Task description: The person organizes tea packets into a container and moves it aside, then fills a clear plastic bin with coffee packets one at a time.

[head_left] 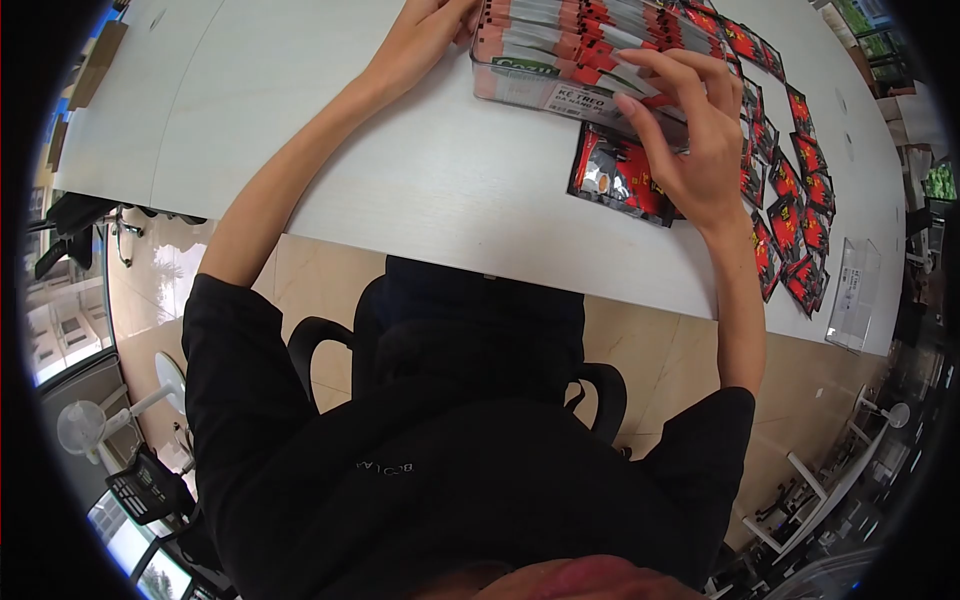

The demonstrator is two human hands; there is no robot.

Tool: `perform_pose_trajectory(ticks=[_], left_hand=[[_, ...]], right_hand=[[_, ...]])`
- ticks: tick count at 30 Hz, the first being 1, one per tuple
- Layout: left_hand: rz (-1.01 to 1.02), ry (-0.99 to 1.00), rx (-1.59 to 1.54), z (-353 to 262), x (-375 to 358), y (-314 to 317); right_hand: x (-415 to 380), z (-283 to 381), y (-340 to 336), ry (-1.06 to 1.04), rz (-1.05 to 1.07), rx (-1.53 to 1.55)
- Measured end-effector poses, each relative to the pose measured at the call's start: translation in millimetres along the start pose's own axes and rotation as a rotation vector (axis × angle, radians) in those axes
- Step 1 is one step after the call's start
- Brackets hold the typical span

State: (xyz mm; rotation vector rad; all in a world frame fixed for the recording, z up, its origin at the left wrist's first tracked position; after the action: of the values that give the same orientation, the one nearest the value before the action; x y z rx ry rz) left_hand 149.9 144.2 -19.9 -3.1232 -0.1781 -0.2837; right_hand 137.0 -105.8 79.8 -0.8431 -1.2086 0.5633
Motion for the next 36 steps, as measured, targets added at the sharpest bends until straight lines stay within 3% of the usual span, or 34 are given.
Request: perform_pose_trajectory(ticks=[11, 16, 21, 25, 36], left_hand=[[-0.040, -0.041, 0.170, -8, -4, 1], [-0.002, 0.004, 0.248, -4, -4, -7], [-0.044, -0.081, 0.228, -2, -6, -10], [-0.097, -0.025, 0.248, -9, -4, -10], [-0.038, 0.012, 0.299, -11, -5, -7]], right_hand=[[11, 9, 1, -0.068, 0.093, -0.080], [10, 14, 3, -0.045, 0.044, -0.104], [-5, 12, -3, -0.092, -0.090, -0.088], [-2, 17, 6, -0.146, -0.053, -0.045], [3, 4, 6, -0.022, 0.027, 0.007]])
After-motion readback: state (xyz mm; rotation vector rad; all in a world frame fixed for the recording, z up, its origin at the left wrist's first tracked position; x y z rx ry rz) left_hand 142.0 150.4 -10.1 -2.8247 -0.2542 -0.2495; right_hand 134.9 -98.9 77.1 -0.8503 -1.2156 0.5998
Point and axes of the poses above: each hand's wrist, its own x-axis towards the middle knuckle, its own y-axis out of the palm, z = x × y, the point moved 9 cm from there along x, towards the middle knuckle, and after that the axes turned 6 degrees about z, right-handed, at the moved point
